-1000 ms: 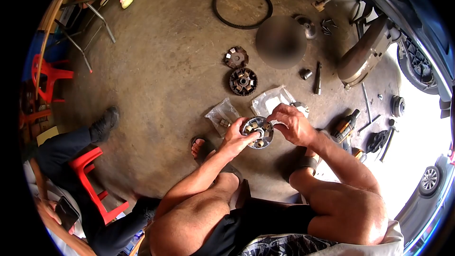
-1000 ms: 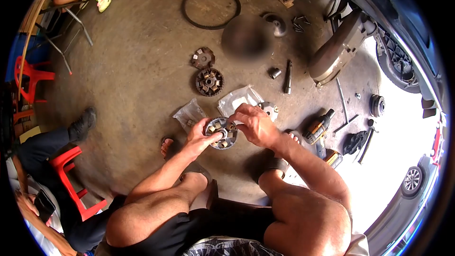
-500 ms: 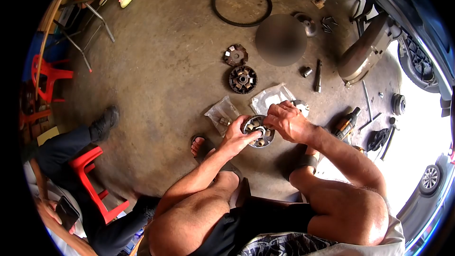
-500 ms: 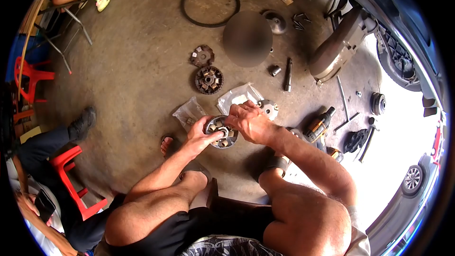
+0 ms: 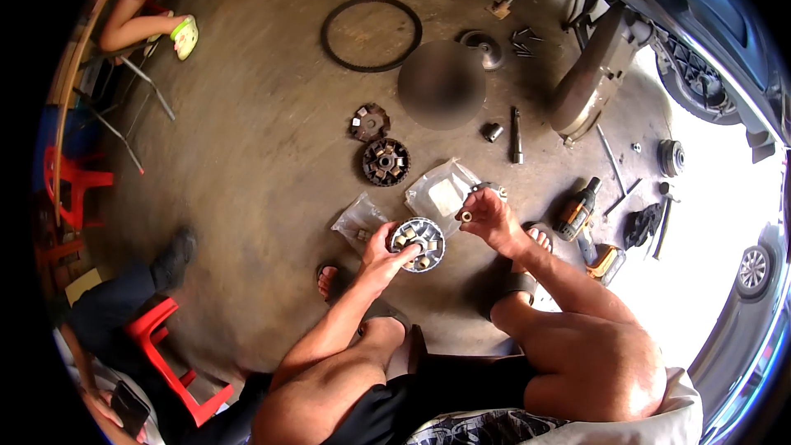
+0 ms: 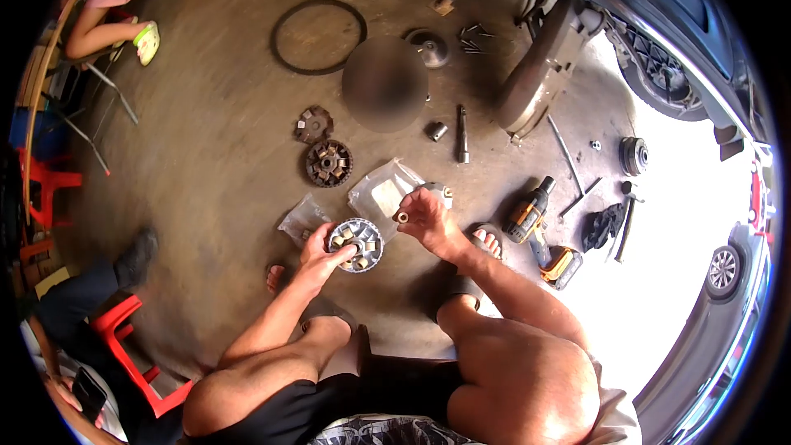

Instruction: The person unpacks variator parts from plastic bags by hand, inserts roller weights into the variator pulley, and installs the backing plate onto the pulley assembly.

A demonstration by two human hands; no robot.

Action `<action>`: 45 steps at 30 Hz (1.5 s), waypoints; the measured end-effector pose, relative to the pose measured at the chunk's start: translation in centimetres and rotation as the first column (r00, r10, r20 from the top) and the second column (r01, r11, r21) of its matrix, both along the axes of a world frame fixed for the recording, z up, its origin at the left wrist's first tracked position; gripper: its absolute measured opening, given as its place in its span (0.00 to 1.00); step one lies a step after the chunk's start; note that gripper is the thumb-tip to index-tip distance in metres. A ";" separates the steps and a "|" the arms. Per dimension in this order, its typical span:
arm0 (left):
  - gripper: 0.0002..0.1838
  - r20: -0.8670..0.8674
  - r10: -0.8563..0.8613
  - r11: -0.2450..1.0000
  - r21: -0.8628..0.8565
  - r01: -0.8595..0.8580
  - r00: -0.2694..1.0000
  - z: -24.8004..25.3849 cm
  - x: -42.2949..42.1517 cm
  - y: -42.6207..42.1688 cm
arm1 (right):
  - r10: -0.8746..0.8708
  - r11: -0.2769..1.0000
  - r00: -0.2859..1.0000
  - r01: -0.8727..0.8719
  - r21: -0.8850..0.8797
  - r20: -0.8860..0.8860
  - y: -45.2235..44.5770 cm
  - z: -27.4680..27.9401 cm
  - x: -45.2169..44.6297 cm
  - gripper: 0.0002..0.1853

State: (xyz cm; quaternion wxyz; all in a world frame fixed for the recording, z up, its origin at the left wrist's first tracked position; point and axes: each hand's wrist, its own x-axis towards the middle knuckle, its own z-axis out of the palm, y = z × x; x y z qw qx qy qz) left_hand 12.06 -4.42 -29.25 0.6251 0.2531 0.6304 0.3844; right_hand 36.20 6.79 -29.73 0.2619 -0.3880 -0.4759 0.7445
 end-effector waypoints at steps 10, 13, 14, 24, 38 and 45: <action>0.31 -0.031 -0.010 1.000 -0.014 0.010 0.999 -0.4 0.0 -0.1 | 0.000 0.999 0.993 -0.005 0.044 0.118 -0.6 0.0 0.5 0.15; 0.31 -0.007 0.000 1.000 -0.008 0.000 1.000 -0.2 0.1 -0.1 | -0.006 0.996 0.991 -0.006 0.091 0.136 -0.4 0.2 0.6 0.15; 0.31 0.005 -0.001 1.000 -0.003 0.001 1.000 -0.1 0.1 0.0 | -0.005 0.996 0.991 -0.007 0.090 0.136 -0.4 0.2 0.6 0.15; 0.31 0.008 -0.001 1.000 0.005 0.001 1.000 0.2 0.2 0.1 | 0.013 1.000 0.988 -0.017 0.020 0.155 -0.9 -0.1 0.6 0.12; 0.28 0.003 -0.052 0.994 0.097 0.052 0.999 1.7 0.2 0.7 | 0.174 0.551 0.875 -0.467 0.692 0.453 0.7 4.9 -2.9 0.13; 0.29 0.042 -0.086 0.993 0.081 0.082 0.995 1.8 0.0 0.7 | 0.173 0.452 0.850 -0.518 0.726 0.498 0.7 5.2 -3.3 0.12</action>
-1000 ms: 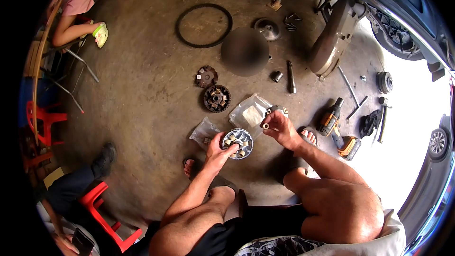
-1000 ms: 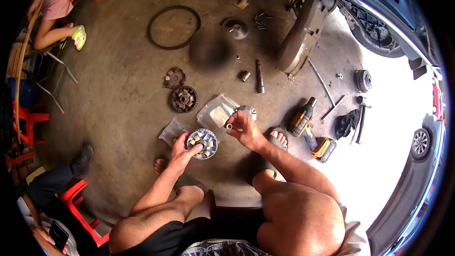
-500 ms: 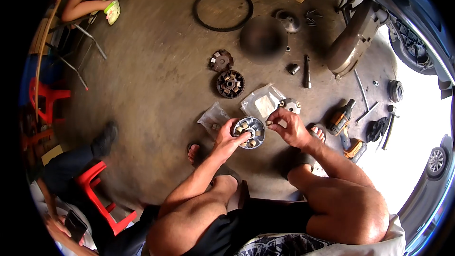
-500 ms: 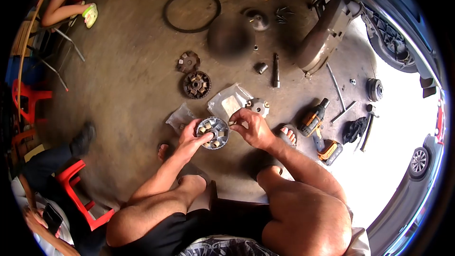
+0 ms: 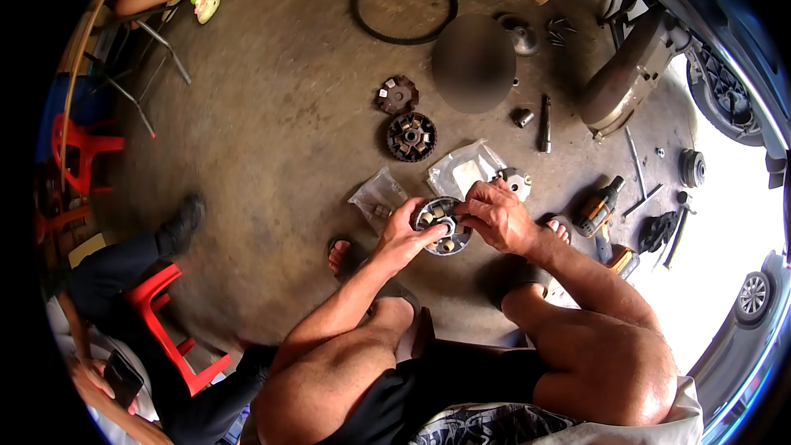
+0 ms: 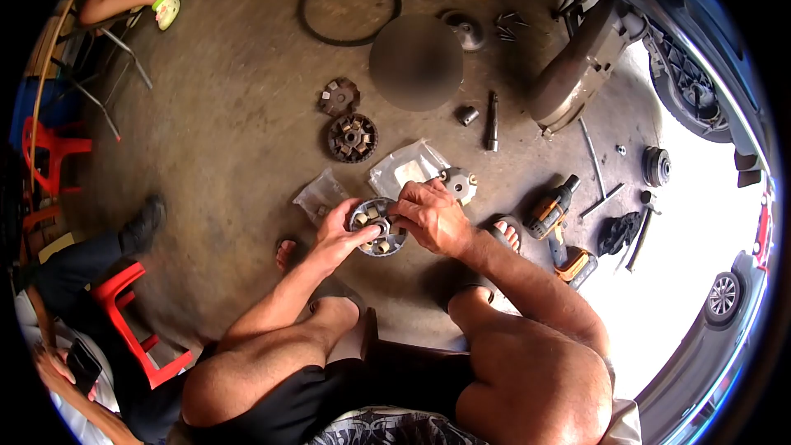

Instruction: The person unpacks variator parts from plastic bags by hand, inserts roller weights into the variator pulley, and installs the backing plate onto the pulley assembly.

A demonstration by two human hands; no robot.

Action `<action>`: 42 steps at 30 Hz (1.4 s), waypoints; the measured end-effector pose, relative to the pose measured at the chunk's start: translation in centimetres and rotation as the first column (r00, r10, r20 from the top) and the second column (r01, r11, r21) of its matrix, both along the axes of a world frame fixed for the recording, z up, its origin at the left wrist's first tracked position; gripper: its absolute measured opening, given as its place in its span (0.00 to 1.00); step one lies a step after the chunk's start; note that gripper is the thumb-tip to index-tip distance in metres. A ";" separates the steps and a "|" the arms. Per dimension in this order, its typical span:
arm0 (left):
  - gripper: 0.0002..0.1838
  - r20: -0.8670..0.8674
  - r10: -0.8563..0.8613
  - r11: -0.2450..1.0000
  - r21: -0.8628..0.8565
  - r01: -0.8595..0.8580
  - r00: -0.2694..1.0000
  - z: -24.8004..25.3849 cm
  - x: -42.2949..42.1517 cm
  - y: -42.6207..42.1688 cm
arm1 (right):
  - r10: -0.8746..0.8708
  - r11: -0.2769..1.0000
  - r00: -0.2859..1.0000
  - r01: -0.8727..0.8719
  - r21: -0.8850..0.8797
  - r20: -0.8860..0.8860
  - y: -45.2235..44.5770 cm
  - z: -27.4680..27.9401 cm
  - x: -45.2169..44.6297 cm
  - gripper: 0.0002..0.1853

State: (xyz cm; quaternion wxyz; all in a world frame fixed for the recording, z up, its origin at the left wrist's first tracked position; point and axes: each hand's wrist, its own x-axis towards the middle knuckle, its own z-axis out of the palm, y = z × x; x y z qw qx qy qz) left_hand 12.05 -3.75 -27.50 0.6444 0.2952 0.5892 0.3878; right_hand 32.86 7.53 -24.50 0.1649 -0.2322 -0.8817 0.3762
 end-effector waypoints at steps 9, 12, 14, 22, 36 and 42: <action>0.30 -0.015 -0.007 1.000 0.005 0.007 1.000 0.2 -0.1 0.1 | -0.251 0.918 0.968 0.235 -0.320 -0.011 -0.9 -1.0 0.4 0.15; 0.30 -0.010 0.000 1.000 0.021 0.000 1.000 -0.4 -0.1 -0.1 | -0.289 0.801 0.944 0.331 -0.499 0.161 -1.0 -1.7 0.5 0.14; 0.29 -0.028 0.006 0.999 0.041 -0.005 1.000 -0.7 0.1 -0.2 | -0.239 0.762 0.946 0.323 -0.561 0.221 -1.0 -1.4 0.3 0.15; 0.30 -0.018 -0.030 0.999 0.040 0.031 0.999 -0.6 0.3 -0.2 | -0.180 0.770 0.931 0.335 -0.543 0.319 -1.3 -1.8 -0.1 0.19; 0.28 0.074 0.330 0.944 -0.050 -0.327 0.941 -1.4 0.2 -0.1 | -0.397 0.698 0.903 0.414 -0.584 0.166 -3.5 -3.6 0.8 0.14; 0.25 0.213 0.390 0.921 -0.109 -0.375 0.896 -0.5 0.4 0.4 | -0.400 0.571 0.898 0.401 -0.716 0.184 -3.7 -2.7 -0.8 0.15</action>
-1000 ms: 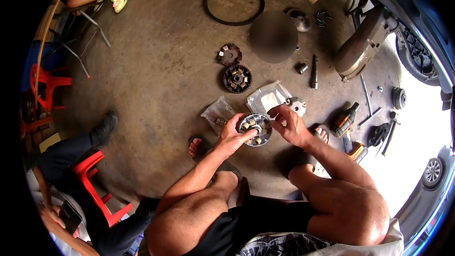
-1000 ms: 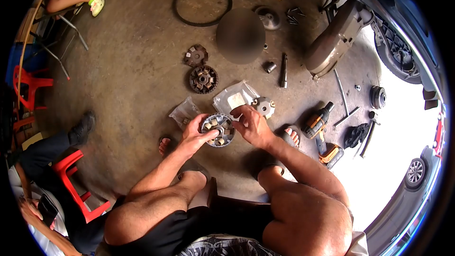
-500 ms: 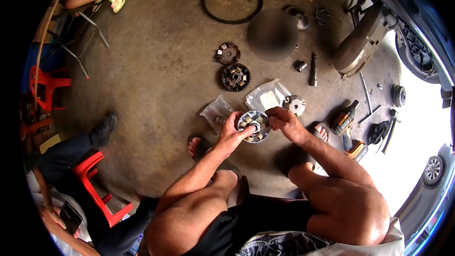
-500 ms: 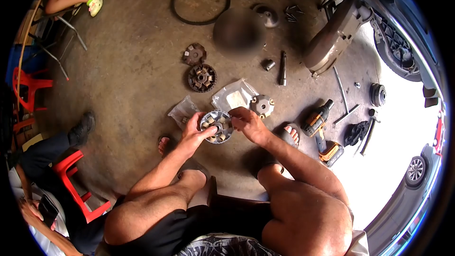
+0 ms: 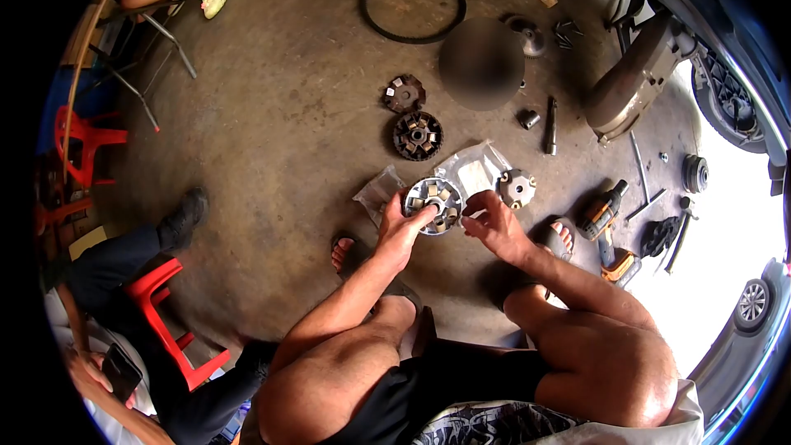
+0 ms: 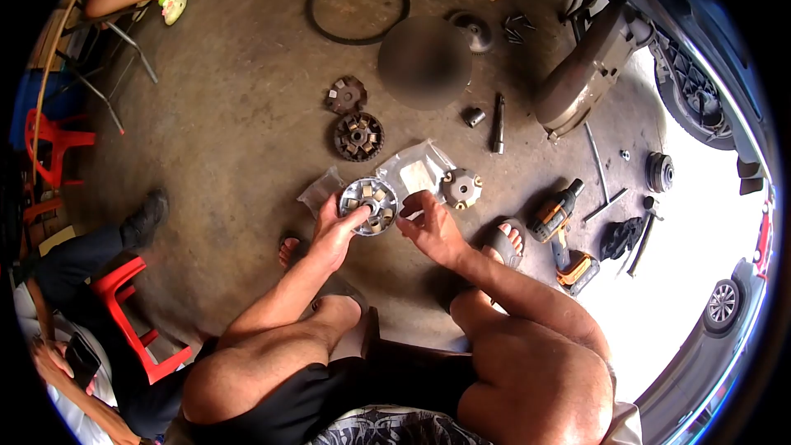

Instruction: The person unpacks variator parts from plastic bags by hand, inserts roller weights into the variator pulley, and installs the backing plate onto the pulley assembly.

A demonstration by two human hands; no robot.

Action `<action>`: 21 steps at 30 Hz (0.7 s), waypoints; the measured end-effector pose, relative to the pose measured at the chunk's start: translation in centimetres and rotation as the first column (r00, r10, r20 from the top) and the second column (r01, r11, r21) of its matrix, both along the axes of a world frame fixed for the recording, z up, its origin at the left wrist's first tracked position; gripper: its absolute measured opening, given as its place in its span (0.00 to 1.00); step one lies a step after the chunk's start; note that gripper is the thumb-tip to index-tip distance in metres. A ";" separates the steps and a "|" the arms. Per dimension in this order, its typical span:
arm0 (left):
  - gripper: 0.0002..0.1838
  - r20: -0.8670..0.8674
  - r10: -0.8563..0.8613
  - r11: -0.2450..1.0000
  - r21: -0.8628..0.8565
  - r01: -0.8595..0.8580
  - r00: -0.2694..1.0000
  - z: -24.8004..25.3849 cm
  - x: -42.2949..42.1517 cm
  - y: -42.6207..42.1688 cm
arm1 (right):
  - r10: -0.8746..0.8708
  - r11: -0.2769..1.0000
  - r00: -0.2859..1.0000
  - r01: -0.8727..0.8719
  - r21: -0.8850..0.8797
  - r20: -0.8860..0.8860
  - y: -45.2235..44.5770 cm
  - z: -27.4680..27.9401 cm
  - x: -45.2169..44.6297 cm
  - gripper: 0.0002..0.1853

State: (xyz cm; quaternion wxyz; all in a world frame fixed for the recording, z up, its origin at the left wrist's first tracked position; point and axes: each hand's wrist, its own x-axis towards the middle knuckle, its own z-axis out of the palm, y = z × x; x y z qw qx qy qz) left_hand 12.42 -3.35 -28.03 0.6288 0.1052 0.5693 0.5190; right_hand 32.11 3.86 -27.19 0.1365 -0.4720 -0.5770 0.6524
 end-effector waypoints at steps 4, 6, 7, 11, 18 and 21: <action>0.26 -0.014 0.008 1.000 -0.005 -0.008 1.000 0.0 -0.1 -0.1 | -0.094 0.962 0.979 0.042 -0.269 -0.183 -0.1 -1.1 -0.3 0.12; 0.24 -0.033 -0.011 1.000 -0.010 0.011 0.999 0.1 0.0 -0.2 | -0.086 0.974 0.976 0.039 -0.223 -0.201 0.3 -1.7 -0.2 0.12; 0.24 -0.032 -0.014 1.000 -0.009 0.014 0.999 0.2 -0.1 -0.1 | -0.075 0.984 0.973 0.036 -0.176 -0.217 0.5 -1.9 -0.1 0.12; 0.22 -0.008 -0.100 0.994 -0.055 0.099 0.995 0.7 -0.2 0.0 | -0.115 0.986 0.969 0.084 -0.147 -0.220 0.9 -1.4 -0.1 0.12; 0.22 0.006 -0.068 0.997 -0.034 0.068 0.998 0.4 -0.1 -0.2 | 0.001 0.944 0.999 0.015 0.329 -0.048 1.1 -0.3 0.1 0.12; 0.23 -0.024 -0.094 0.995 -0.030 0.094 0.995 0.0 -0.2 -0.3 | 0.106 0.853 0.993 -0.120 0.508 0.055 1.9 1.6 -0.3 0.13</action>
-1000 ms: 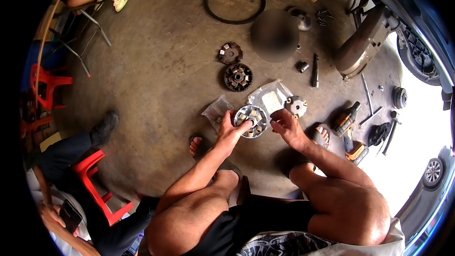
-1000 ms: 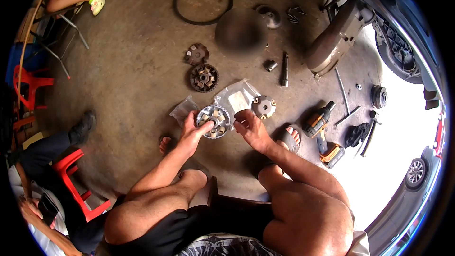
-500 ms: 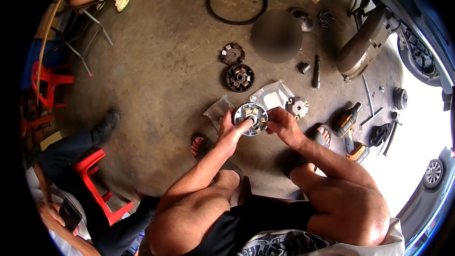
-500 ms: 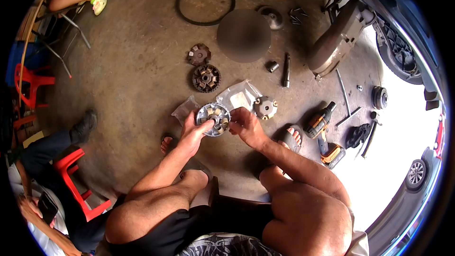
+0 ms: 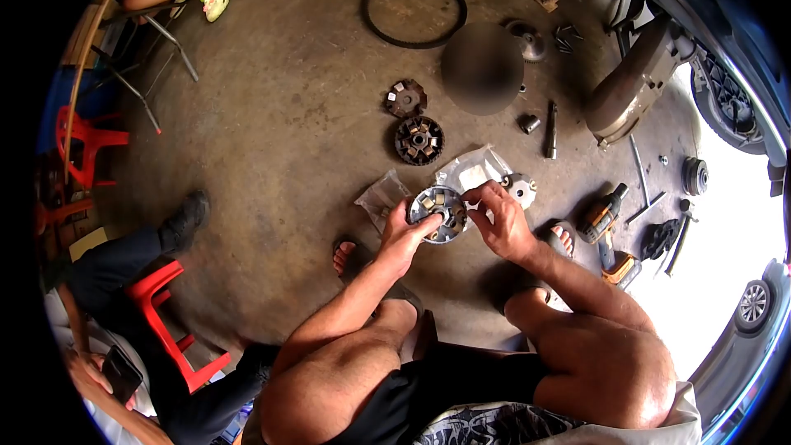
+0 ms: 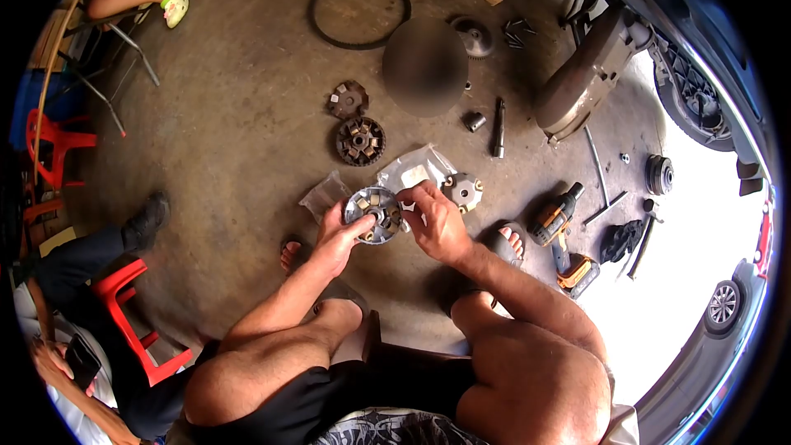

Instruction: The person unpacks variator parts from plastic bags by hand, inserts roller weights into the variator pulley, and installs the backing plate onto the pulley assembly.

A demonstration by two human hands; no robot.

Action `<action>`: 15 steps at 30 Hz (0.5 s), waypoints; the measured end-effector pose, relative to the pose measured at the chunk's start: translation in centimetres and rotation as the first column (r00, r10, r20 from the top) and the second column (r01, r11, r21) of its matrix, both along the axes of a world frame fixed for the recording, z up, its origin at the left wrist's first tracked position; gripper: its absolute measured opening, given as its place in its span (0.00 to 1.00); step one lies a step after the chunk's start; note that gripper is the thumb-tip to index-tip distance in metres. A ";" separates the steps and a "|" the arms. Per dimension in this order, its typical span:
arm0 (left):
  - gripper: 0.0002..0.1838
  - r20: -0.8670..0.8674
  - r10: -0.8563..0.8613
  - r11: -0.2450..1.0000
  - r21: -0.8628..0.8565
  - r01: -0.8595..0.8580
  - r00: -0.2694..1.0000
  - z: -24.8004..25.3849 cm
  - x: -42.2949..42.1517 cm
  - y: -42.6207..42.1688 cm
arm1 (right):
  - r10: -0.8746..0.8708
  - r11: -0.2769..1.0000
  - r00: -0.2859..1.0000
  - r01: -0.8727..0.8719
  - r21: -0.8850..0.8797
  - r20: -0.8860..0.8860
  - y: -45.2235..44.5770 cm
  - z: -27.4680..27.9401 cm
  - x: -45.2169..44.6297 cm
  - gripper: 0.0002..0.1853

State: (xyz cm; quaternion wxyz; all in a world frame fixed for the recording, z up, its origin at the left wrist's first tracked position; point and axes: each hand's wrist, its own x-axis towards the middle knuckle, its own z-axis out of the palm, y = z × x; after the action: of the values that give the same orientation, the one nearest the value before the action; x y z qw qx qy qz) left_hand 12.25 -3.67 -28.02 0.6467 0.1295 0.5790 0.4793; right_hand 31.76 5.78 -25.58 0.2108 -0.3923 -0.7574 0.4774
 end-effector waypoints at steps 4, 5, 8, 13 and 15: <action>0.23 0.020 0.005 1.000 -0.009 -0.005 1.000 -0.1 0.0 -0.2 | 0.145 0.959 0.981 -0.172 0.227 0.131 0.7 0.8 -0.6 0.15; 0.22 0.003 0.001 1.000 -0.007 -0.001 1.000 -0.2 0.0 -0.2 | 0.145 0.958 0.981 -0.172 0.227 0.130 0.8 1.0 -0.7 0.15; 0.22 -0.004 -0.002 1.000 -0.004 0.002 1.000 0.1 0.0 -0.1 | 0.200 0.921 0.963 -0.248 0.301 0.183 1.1 1.5 -0.7 0.15; 0.24 -0.012 -0.029 1.000 0.009 0.030 0.999 1.0 0.1 0.2 | 0.235 0.883 0.930 -0.326 0.338 0.284 1.0 1.1 -0.8 0.12; 0.24 -0.014 -0.041 0.999 0.001 0.041 0.999 1.1 0.3 0.1 | 0.242 0.890 0.930 -0.326 0.319 0.276 1.0 1.0 -0.8 0.12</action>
State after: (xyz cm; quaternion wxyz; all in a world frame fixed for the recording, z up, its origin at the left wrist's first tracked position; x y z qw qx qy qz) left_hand 12.53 -3.53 -26.95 0.6523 0.1450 0.5803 0.4655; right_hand 31.00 6.79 -24.56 0.1179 -0.2837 -0.9004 0.3082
